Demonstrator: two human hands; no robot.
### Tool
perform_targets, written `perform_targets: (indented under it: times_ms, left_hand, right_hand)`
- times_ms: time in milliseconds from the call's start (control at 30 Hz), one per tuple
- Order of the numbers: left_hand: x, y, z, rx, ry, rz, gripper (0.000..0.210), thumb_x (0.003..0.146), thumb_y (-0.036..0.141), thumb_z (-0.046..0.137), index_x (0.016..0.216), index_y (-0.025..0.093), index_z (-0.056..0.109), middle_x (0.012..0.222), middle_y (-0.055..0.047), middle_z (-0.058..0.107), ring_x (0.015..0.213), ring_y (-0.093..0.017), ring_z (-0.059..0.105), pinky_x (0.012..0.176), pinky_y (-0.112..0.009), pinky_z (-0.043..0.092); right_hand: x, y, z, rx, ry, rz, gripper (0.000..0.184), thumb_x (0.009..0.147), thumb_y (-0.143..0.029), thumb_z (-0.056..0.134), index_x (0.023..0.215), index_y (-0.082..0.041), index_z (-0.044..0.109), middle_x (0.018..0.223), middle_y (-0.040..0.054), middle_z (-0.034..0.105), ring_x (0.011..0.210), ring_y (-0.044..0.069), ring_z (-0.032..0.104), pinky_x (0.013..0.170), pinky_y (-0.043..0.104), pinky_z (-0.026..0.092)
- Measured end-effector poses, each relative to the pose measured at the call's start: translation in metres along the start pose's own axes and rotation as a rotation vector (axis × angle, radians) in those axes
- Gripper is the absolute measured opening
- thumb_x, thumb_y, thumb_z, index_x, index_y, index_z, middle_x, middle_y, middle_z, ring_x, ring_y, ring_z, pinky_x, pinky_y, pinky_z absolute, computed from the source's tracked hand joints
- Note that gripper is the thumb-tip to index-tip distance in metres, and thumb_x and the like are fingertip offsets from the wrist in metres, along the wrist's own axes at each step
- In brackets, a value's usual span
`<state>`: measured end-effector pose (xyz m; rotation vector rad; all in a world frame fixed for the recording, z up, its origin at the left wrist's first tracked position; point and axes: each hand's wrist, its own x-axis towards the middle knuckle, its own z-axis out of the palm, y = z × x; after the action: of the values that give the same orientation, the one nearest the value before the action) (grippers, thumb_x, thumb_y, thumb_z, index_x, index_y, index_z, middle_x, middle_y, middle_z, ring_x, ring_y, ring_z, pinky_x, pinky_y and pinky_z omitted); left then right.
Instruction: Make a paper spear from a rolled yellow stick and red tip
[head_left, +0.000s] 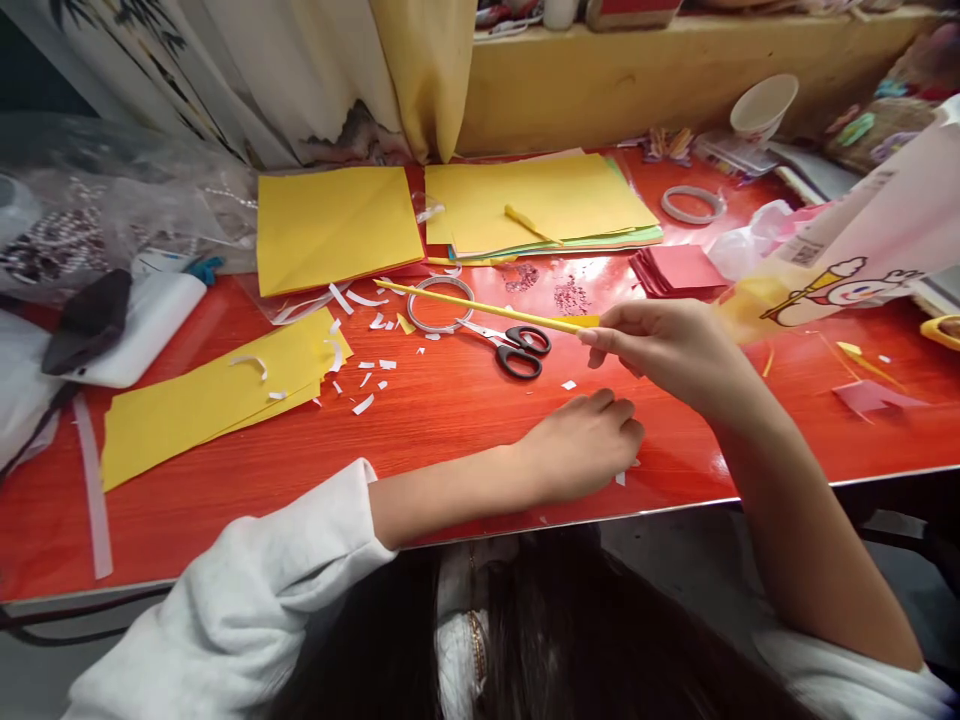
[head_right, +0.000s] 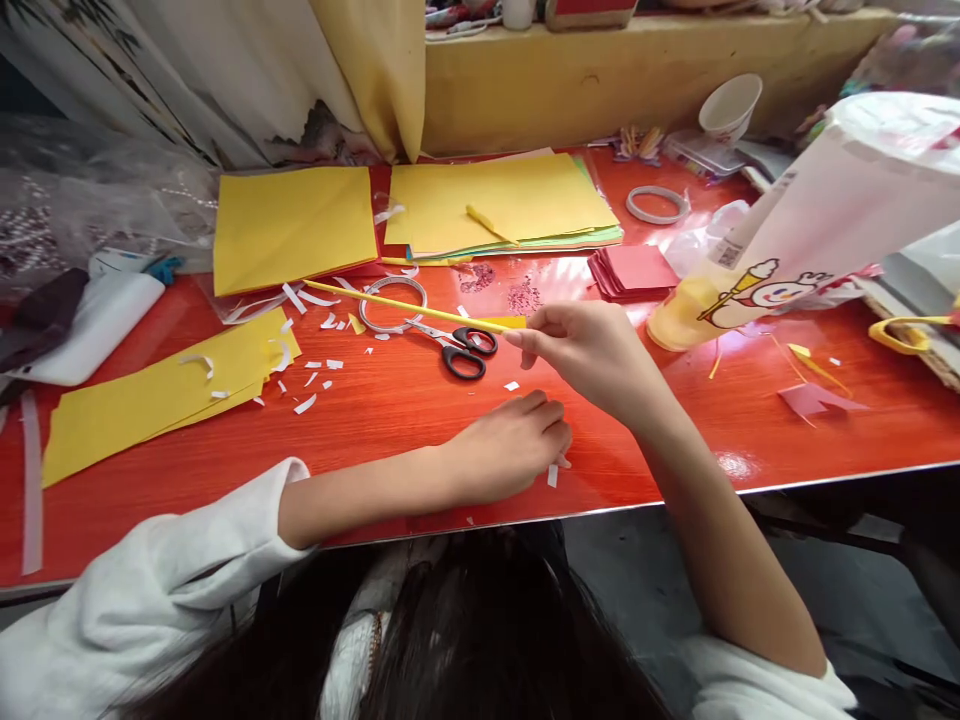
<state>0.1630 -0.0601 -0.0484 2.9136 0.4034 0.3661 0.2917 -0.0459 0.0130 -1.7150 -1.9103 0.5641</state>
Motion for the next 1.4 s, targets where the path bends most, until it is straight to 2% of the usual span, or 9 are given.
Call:
perform_targets:
  times_ms: [167, 433, 700, 900, 1033, 1133, 1200, 1267, 1400]
  left_hand:
    - [0.003, 0.005, 0.003, 0.056, 0.000, 0.016, 0.020, 0.083, 0.015, 0.038, 0.084, 0.009, 0.056, 0.086, -0.013, 0.054, 0.083, -0.022, 0.049, 0.067, -0.033, 0.042]
    - [-0.004, 0.008, -0.009, -0.083, -0.088, 0.008, 0.018, 0.075, 0.014, 0.040, 0.082, 0.009, 0.056, 0.086, -0.014, 0.056, 0.077, -0.022, 0.050, 0.065, -0.034, 0.041]
    - [-0.023, 0.021, -0.021, -0.084, -0.056, 0.162, 0.017, 0.077, 0.015, 0.041, 0.081, 0.008, 0.056, 0.082, -0.012, 0.055, 0.077, -0.022, 0.049, 0.061, -0.033, 0.038]
    - [-0.034, 0.016, -0.045, -0.371, -0.101, 0.212, 0.011, 0.082, 0.018, 0.044, 0.082, 0.012, 0.054, 0.082, -0.006, 0.055, 0.074, -0.015, 0.048, 0.065, -0.028, 0.041]
    - [-0.049, -0.015, -0.077, -0.746, -0.078, -0.048, 0.012, 0.087, 0.021, 0.042, 0.084, 0.014, 0.052, 0.086, -0.004, 0.059, 0.078, -0.010, 0.053, 0.071, -0.022, 0.044]
    - [-0.069, -0.044, -0.096, -0.900, 0.152, -0.327, 0.006, 0.084, 0.019, 0.047, 0.083, 0.016, 0.052, 0.080, -0.001, 0.060, 0.076, -0.010, 0.057, 0.071, -0.024, 0.047]
    - [-0.082, -0.059, -0.100, -0.935, 0.312, -0.463, 0.003, 0.080, 0.019, 0.054, 0.082, 0.017, 0.052, 0.075, 0.001, 0.060, 0.073, -0.010, 0.059, 0.069, -0.024, 0.048]
    - [-0.091, -0.070, -0.097, -0.948, 0.408, -0.544, 0.014, 0.078, 0.018, 0.057, 0.091, 0.019, 0.054, 0.075, 0.002, 0.061, 0.071, -0.010, 0.060, 0.068, -0.024, 0.049]
    - [-0.100, -0.085, -0.089, -0.894, 0.431, -0.608, 0.015, 0.077, 0.018, 0.055, 0.091, 0.017, 0.061, 0.087, -0.001, 0.064, 0.082, -0.011, 0.060, 0.075, -0.024, 0.049]
  right_hand:
    - [0.000, 0.006, 0.006, 0.020, -0.008, -0.006, 0.036, 0.076, -0.050, 0.055, 0.063, -0.018, 0.063, 0.047, -0.0030, 0.045, 0.043, 0.007, 0.038, 0.040, 0.022, 0.027]
    - [0.001, 0.010, 0.006, 0.060, -0.027, 0.033, 0.036, 0.076, -0.050, 0.054, 0.064, -0.018, 0.063, 0.045, -0.0033, 0.043, 0.042, 0.007, 0.036, 0.040, 0.021, 0.029]
    - [-0.002, 0.014, 0.012, 0.113, -0.059, 0.056, 0.038, 0.075, -0.052, 0.054, 0.063, -0.017, 0.063, 0.047, -0.0023, 0.046, 0.043, 0.008, 0.037, 0.042, 0.022, 0.026]
    - [-0.004, 0.011, 0.020, 0.103, -0.081, 0.007, 0.034, 0.077, -0.047, 0.054, 0.064, -0.016, 0.062, 0.053, -0.0005, 0.053, 0.046, 0.008, 0.037, 0.043, 0.022, 0.026]
    - [-0.002, 0.005, 0.024, 0.056, -0.140, -0.015, 0.028, 0.079, -0.039, 0.055, 0.063, -0.017, 0.060, 0.054, -0.0012, 0.054, 0.048, 0.008, 0.040, 0.046, 0.022, 0.029]
    - [0.003, -0.003, 0.030, 0.037, -0.225, -0.031, 0.028, 0.079, -0.040, 0.053, 0.063, -0.017, 0.060, 0.056, -0.0007, 0.056, 0.049, 0.008, 0.043, 0.046, 0.022, 0.029]
    - [0.009, -0.013, 0.035, 0.003, -0.275, -0.043, 0.030, 0.079, -0.042, 0.053, 0.065, -0.017, 0.061, 0.056, -0.0005, 0.057, 0.047, 0.008, 0.042, 0.044, 0.023, 0.027]
    - [0.017, -0.026, 0.041, -0.042, -0.304, -0.057, 0.027, 0.079, -0.040, 0.053, 0.066, -0.018, 0.061, 0.056, -0.0007, 0.058, 0.046, 0.008, 0.042, 0.044, 0.023, 0.027]
    - [0.032, -0.055, 0.058, -0.100, -0.329, -0.109, 0.023, 0.079, -0.034, 0.054, 0.065, -0.018, 0.060, 0.058, -0.0010, 0.060, 0.050, 0.009, 0.047, 0.048, 0.023, 0.028]
